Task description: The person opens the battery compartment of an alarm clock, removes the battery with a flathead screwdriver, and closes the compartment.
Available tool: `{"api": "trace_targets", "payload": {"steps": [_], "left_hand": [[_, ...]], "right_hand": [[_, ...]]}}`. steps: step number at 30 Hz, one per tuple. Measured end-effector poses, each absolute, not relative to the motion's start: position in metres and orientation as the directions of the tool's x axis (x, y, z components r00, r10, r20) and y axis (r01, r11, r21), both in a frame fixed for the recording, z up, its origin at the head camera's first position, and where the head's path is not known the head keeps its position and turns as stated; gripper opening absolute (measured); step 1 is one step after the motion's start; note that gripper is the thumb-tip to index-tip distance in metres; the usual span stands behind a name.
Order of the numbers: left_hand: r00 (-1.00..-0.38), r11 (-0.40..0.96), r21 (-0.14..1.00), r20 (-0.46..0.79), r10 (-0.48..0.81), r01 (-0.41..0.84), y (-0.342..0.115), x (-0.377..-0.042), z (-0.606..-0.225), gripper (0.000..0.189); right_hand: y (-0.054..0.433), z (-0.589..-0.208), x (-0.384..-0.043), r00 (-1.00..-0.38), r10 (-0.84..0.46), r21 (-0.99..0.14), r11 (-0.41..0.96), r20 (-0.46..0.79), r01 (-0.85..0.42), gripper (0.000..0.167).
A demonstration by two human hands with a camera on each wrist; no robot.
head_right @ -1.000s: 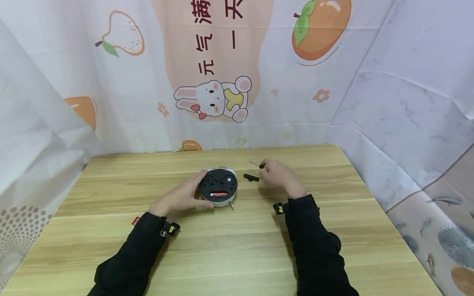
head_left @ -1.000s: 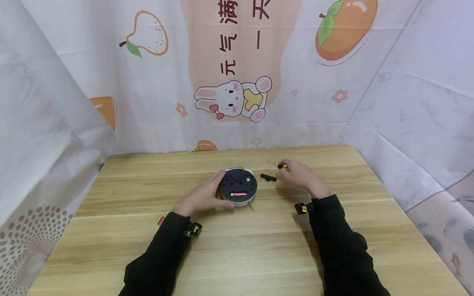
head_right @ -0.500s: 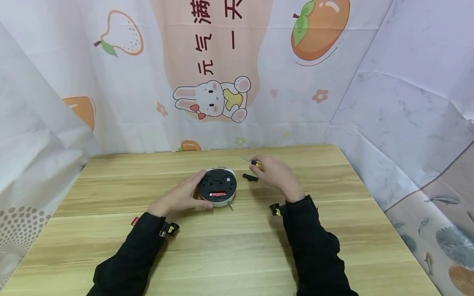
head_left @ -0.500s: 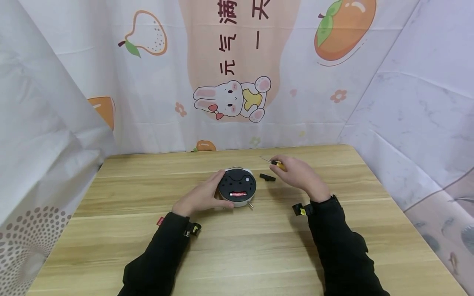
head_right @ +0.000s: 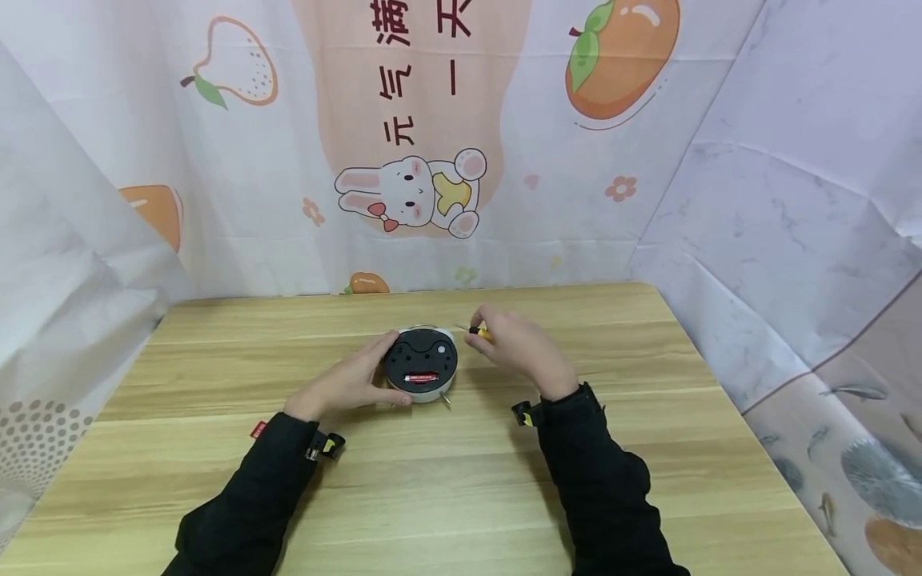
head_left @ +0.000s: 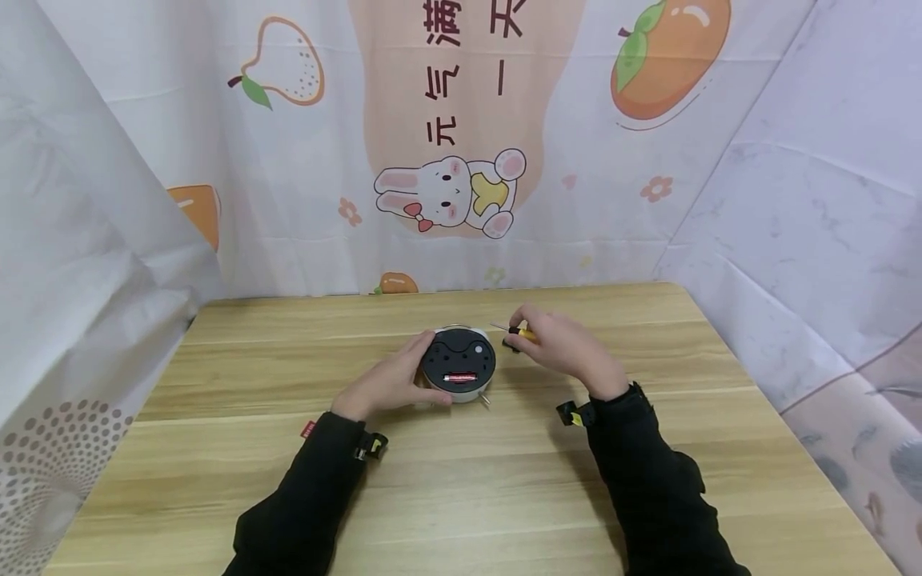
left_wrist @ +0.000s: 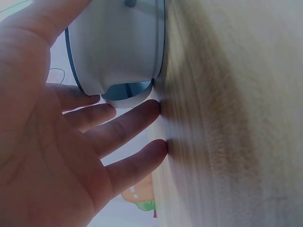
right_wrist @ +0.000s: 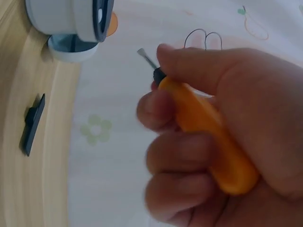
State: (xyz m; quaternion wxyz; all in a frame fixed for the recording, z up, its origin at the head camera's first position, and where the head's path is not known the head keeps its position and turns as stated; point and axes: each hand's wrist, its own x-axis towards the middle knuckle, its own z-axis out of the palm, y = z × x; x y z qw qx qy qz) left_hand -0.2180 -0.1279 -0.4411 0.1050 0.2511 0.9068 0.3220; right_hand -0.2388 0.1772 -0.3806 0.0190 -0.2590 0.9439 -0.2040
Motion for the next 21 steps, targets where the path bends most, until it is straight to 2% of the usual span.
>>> {"api": "trace_targets", "payload": {"steps": [6,14,21], "left_hand": [[-0.851,0.663,0.642,-0.031,0.525,0.385,-0.129,-0.218,-0.443,0.122],[-0.849,0.665,0.632,-0.021,0.528,0.398,-0.130,-0.217,-0.442,0.121],[-0.855,0.668,0.641,-0.034,0.518,0.379,-0.130,-0.216,-0.441,0.122]], "right_hand": [[0.171,-0.380,-0.233,-0.870,-0.486,-0.336,0.810,0.076,-0.481,0.024],[0.165,-0.370,-0.221,-0.841,-0.539,-0.285,0.799,0.052,-0.530,0.020],[0.158,-0.360,-0.205,-0.823,-0.561,-0.206,0.798,0.092,-0.567,0.020]]}}
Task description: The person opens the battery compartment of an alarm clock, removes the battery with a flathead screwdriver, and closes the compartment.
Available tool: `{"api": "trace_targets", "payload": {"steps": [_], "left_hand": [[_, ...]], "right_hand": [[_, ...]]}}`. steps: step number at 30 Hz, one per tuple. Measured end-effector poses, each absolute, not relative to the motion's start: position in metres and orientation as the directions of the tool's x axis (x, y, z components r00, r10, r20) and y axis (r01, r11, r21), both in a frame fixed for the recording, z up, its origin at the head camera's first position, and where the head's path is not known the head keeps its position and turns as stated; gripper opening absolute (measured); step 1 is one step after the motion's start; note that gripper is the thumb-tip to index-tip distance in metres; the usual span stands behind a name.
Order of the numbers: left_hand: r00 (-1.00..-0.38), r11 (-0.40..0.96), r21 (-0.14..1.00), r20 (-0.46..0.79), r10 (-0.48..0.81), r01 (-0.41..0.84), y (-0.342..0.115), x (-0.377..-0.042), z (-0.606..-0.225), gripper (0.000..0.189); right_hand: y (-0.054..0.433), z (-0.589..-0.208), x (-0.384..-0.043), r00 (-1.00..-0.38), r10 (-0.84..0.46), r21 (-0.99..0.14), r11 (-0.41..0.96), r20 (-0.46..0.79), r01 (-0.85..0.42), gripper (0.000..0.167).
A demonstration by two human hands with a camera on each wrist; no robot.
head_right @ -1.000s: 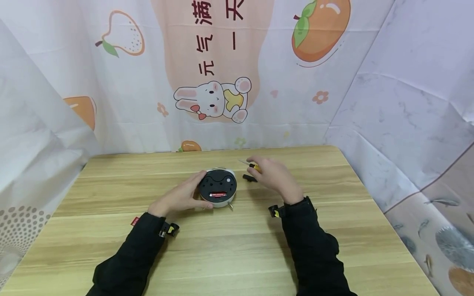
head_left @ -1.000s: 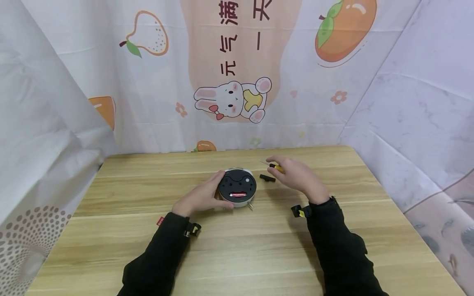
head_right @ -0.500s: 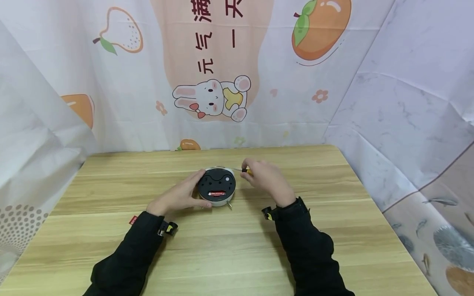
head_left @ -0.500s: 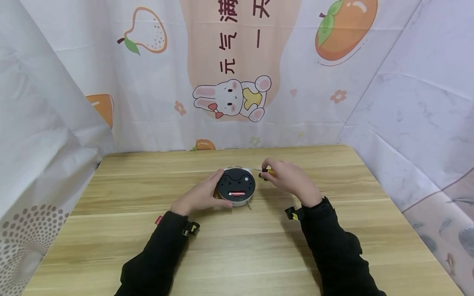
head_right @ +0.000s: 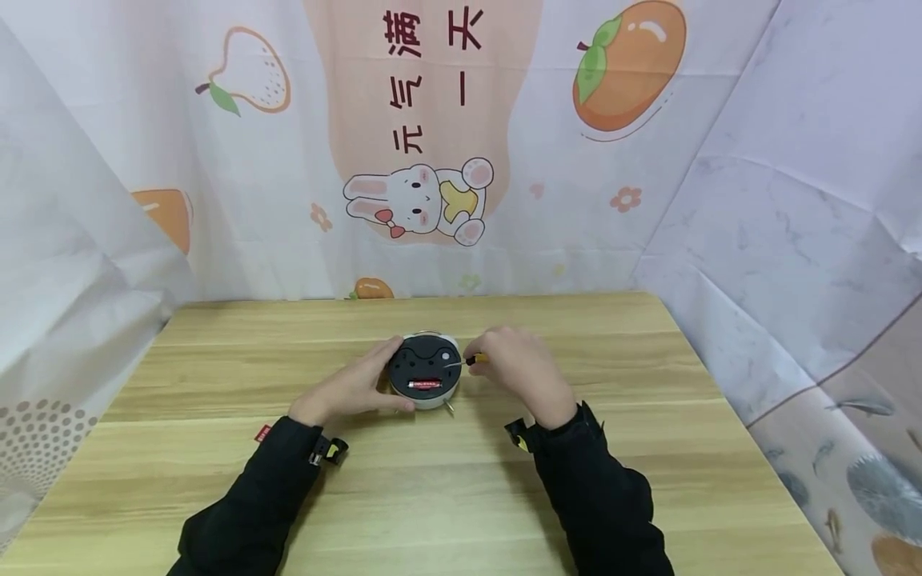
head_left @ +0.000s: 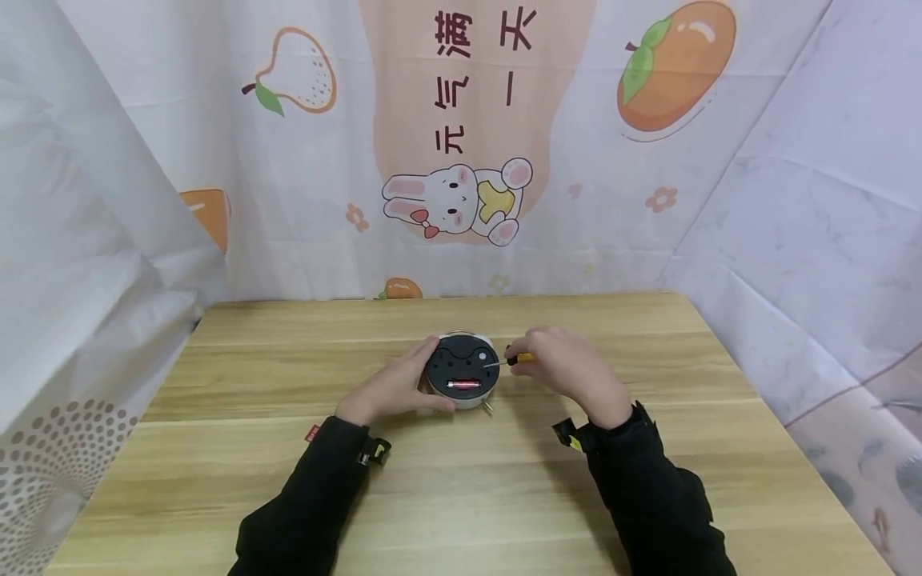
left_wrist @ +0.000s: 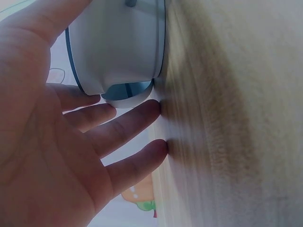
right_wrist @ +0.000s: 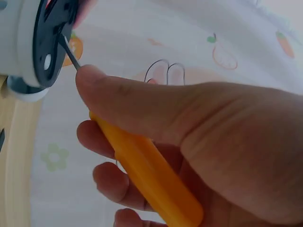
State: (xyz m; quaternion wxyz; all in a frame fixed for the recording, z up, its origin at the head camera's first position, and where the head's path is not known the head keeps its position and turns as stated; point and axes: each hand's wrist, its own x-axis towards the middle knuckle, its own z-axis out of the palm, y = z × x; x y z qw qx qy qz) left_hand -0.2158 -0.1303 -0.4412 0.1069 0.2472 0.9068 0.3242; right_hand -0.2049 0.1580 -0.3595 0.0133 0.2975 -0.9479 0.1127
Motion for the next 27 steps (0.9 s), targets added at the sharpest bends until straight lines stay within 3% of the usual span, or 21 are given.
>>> {"api": "trace_targets", "payload": {"steps": [20,27], "left_hand": [[-0.851,0.657,0.648,-0.025,0.525,0.387,-0.130,-0.216,-0.442,0.121],[-0.852,0.656,0.654,-0.031,0.522,0.378,-0.130,-0.215,-0.442,0.121]], "right_hand": [[0.146,-0.356,-0.193,-0.834,-0.552,-0.179,0.818,0.022,-0.546,0.017],[0.138,-0.352,-0.190,-0.830,-0.558,-0.116,0.823,0.023,-0.556,0.019]]}}
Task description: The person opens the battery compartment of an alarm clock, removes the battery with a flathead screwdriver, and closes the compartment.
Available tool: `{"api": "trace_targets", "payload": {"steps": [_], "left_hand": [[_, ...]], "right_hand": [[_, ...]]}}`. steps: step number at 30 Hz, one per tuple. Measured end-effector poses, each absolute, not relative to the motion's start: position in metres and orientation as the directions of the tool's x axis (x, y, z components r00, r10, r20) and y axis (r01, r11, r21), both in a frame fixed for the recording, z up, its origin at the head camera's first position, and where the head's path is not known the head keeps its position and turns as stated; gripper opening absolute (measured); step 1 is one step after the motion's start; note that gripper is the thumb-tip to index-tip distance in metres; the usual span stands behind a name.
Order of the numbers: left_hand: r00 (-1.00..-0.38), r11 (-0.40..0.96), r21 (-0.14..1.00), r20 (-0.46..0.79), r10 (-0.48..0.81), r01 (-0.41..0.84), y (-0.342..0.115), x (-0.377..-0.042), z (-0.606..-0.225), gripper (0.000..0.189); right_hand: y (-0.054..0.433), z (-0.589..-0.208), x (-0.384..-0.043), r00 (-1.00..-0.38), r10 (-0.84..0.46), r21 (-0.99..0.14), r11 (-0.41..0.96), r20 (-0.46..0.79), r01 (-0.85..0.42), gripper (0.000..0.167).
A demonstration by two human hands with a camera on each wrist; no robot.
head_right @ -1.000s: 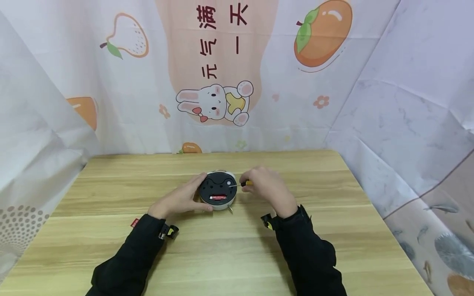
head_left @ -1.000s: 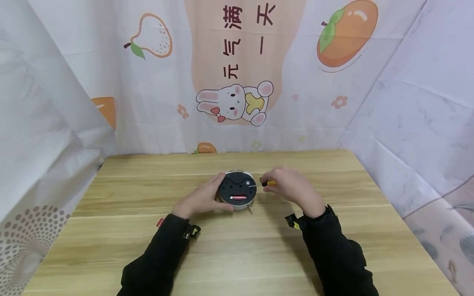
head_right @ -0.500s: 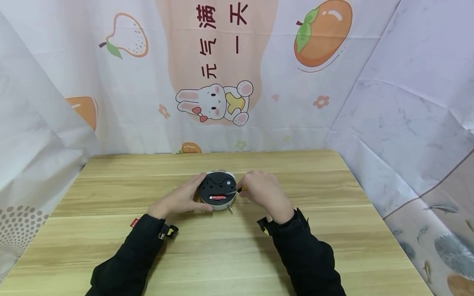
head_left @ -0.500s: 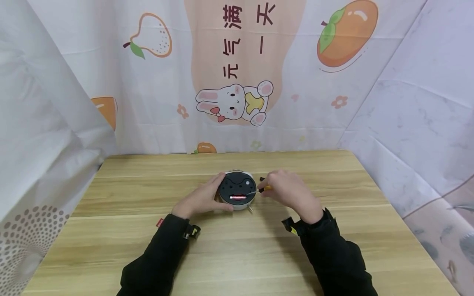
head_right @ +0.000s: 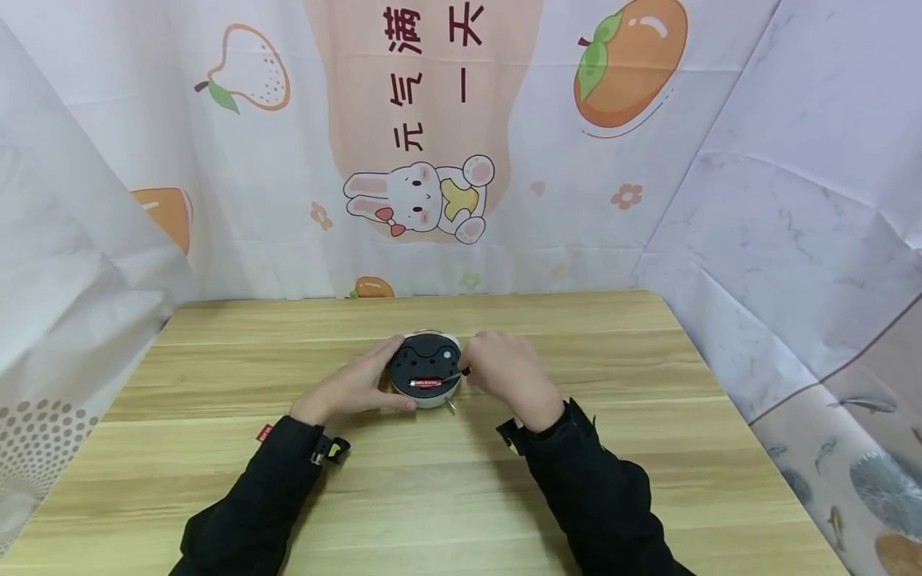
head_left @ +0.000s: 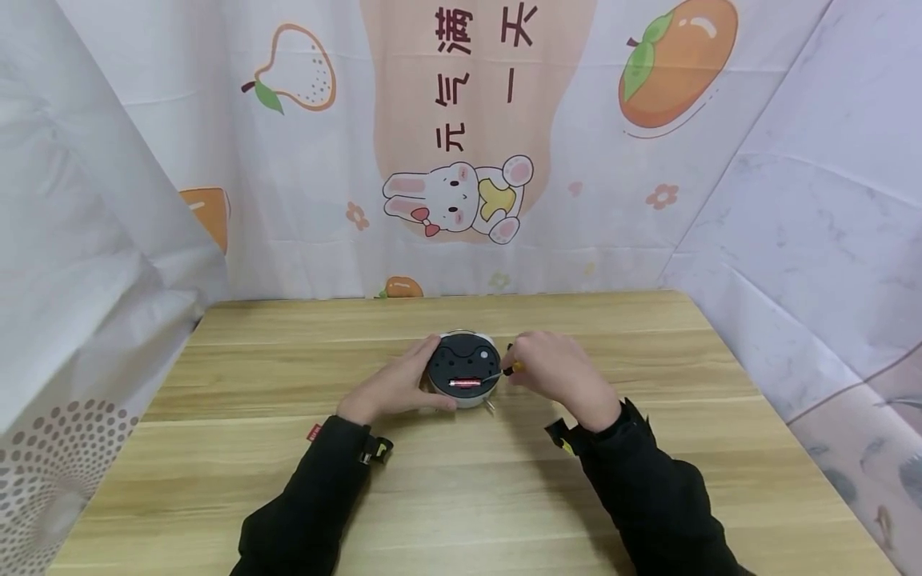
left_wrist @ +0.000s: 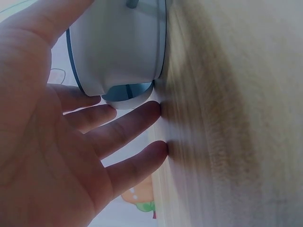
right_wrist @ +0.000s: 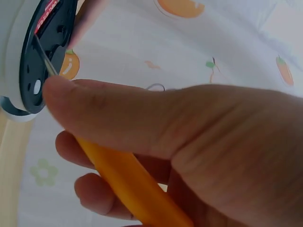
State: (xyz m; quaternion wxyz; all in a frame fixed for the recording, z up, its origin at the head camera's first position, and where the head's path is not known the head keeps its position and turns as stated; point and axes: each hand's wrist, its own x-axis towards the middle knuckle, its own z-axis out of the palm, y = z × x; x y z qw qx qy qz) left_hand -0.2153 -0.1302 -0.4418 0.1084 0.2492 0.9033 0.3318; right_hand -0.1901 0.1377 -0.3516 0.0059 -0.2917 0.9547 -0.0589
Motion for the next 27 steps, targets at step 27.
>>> {"api": "trace_targets", "payload": {"steps": [27], "left_hand": [[-0.854,0.665,0.649,-0.044,0.519,0.371,-0.129,-0.214,-0.439,0.120]], "right_hand": [[0.083,-0.340,-0.175,-0.794,-0.605,0.476,0.716,0.060,-0.510,0.019]]}}
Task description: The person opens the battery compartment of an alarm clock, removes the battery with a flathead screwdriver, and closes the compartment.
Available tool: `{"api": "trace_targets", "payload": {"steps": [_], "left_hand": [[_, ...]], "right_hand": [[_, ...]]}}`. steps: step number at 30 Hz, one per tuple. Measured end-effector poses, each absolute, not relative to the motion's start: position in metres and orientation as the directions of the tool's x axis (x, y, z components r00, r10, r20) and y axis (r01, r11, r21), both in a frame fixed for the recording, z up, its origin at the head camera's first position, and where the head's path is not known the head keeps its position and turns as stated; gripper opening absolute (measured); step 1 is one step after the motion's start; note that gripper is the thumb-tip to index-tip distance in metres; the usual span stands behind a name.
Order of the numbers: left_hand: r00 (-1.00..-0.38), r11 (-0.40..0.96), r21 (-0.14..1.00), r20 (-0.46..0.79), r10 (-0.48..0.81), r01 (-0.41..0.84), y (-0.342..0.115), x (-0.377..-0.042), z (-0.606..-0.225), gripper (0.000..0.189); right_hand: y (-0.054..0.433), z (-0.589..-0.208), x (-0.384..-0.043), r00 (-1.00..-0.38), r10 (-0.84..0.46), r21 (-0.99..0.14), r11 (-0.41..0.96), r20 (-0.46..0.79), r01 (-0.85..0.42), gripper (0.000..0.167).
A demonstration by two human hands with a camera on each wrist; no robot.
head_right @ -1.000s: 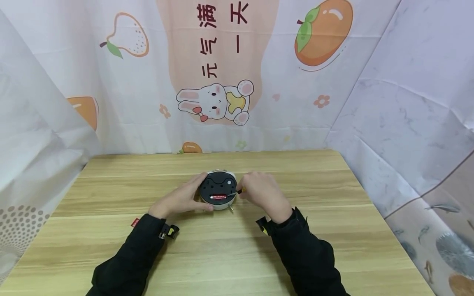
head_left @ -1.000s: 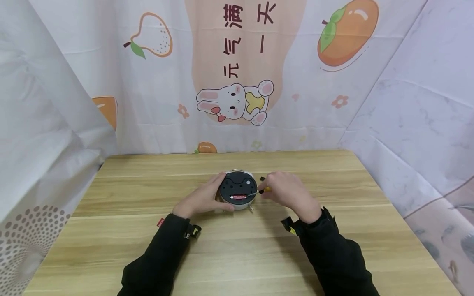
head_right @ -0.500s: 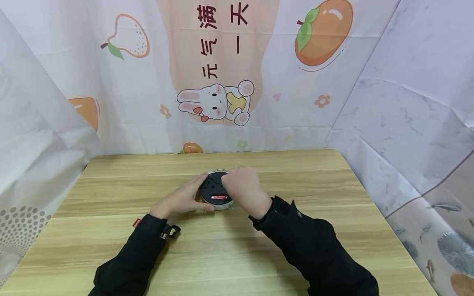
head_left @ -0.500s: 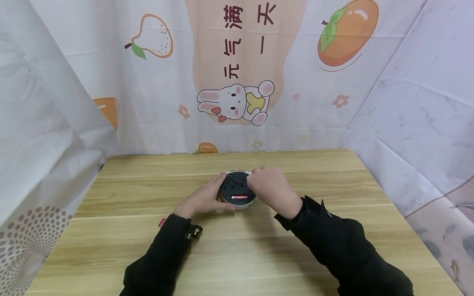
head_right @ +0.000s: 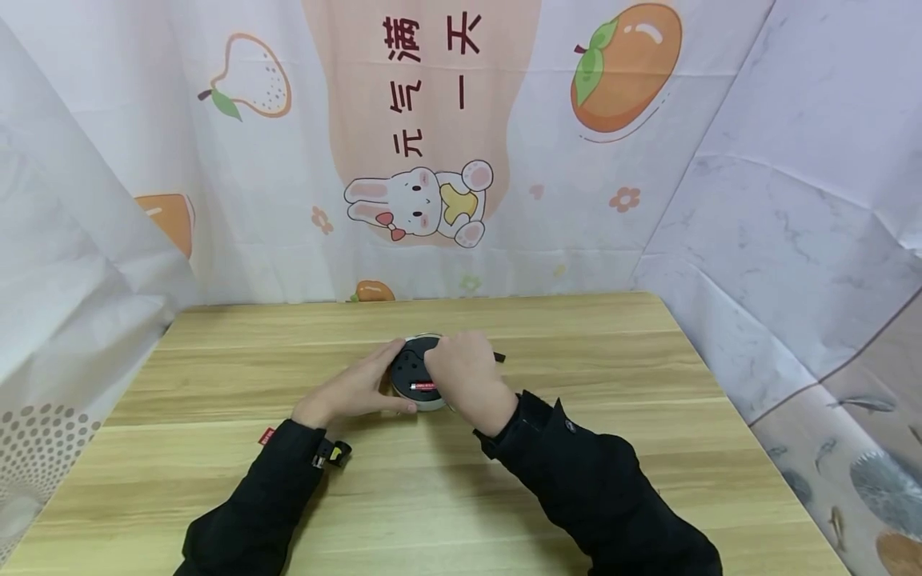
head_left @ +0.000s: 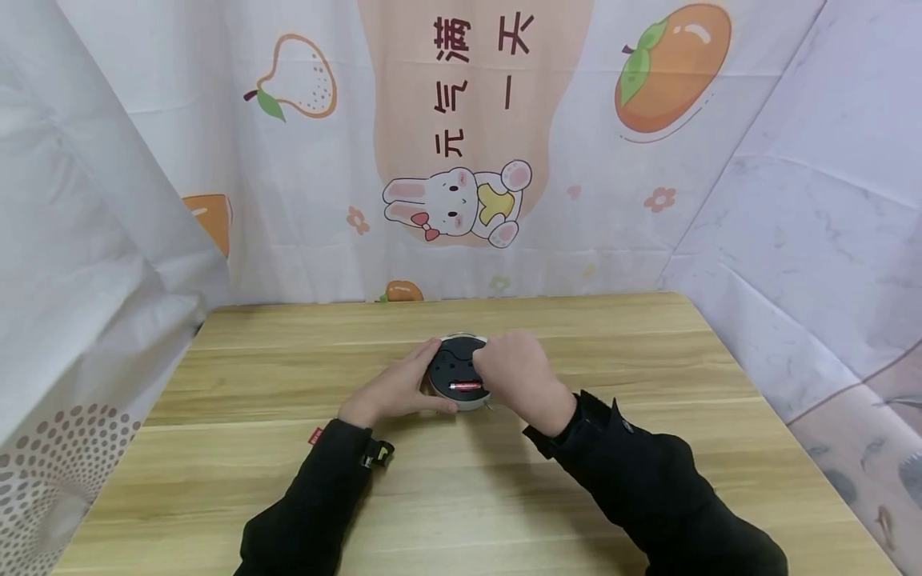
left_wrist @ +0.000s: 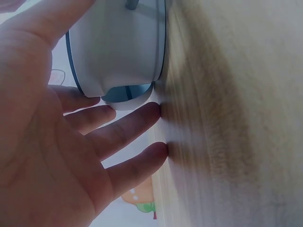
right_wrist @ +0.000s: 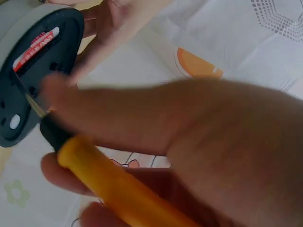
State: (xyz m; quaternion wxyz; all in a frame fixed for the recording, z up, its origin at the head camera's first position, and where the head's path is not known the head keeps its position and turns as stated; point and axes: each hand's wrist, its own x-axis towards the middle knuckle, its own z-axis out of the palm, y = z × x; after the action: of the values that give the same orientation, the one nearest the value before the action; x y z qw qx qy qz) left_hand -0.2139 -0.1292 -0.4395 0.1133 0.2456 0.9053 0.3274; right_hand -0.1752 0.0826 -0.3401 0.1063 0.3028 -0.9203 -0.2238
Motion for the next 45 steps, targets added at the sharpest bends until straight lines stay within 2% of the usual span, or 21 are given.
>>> {"api": "trace_targets", "payload": {"steps": [5,8,12,15,18,21,24,26,28,31,34,40,45], "left_hand": [[-0.852,0.655,0.656,-0.033,0.522,0.375,-0.128,-0.214,-0.443,0.120],[-0.855,0.660,0.652,-0.036,0.518,0.373,-0.128,-0.214,-0.443,0.121],[-0.854,0.661,0.648,-0.028,0.519,0.380,-0.128,-0.213,-0.443,0.121],[-0.848,0.643,0.653,-0.002,0.530,0.400,-0.127,-0.214,-0.444,0.120],[-0.844,0.635,0.653,0.012,0.537,0.413,-0.125,-0.215,-0.443,0.119],[-0.843,0.636,0.649,0.015,0.538,0.417,-0.124,-0.215,-0.443,0.118],[-0.846,0.639,0.649,0.014,0.532,0.413,-0.124,-0.215,-0.444,0.118],[-0.849,0.642,0.648,0.014,0.529,0.411,-0.124,-0.215,-0.444,0.119],[-0.850,0.644,0.646,0.013,0.527,0.409,-0.125,-0.215,-0.444,0.119],[-0.853,0.651,0.644,0.004,0.523,0.402,-0.125,-0.214,-0.443,0.120],[-0.854,0.655,0.645,-0.006,0.520,0.394,-0.124,-0.214,-0.443,0.119],[-0.853,0.646,0.653,-0.001,0.521,0.394,-0.124,-0.214,-0.445,0.117],[-0.860,0.651,0.660,-0.016,0.511,0.375,-0.125,-0.214,-0.445,0.118]], "right_hand": [[0.083,-0.350,-0.178,-0.814,-0.572,0.462,0.752,0.102,-0.470,0.021],[0.085,-0.357,-0.179,-0.837,-0.534,0.476,0.770,0.117,-0.425,0.034],[0.093,-0.369,-0.183,-0.843,-0.498,0.483,0.800,0.206,-0.355,0.055],[0.100,-0.375,-0.188,-0.830,-0.491,0.470,0.817,0.265,-0.334,0.062],[0.106,-0.378,-0.194,-0.847,-0.477,0.436,0.831,0.237,-0.346,0.064],[0.114,-0.380,-0.199,-0.869,-0.452,0.357,0.860,0.203,-0.364,0.062],[0.124,-0.385,-0.201,-0.853,-0.471,0.291,0.868,0.222,-0.404,0.061],[0.130,-0.390,-0.202,-0.855,-0.481,0.228,0.870,0.193,-0.438,0.060],[0.136,-0.398,-0.205,-0.864,-0.481,0.154,0.874,0.146,-0.461,0.059],[0.144,-0.410,-0.210,-0.892,-0.450,-0.016,0.892,0.052,-0.451,0.055],[0.150,-0.418,-0.214,-0.893,-0.450,-0.132,0.884,0.021,-0.449,0.053],[0.156,-0.425,-0.222,-0.861,-0.509,-0.241,0.835,-0.002,-0.494,0.052],[0.159,-0.431,-0.229,-0.852,-0.520,-0.361,0.807,-0.061,-0.467,0.051]]}}
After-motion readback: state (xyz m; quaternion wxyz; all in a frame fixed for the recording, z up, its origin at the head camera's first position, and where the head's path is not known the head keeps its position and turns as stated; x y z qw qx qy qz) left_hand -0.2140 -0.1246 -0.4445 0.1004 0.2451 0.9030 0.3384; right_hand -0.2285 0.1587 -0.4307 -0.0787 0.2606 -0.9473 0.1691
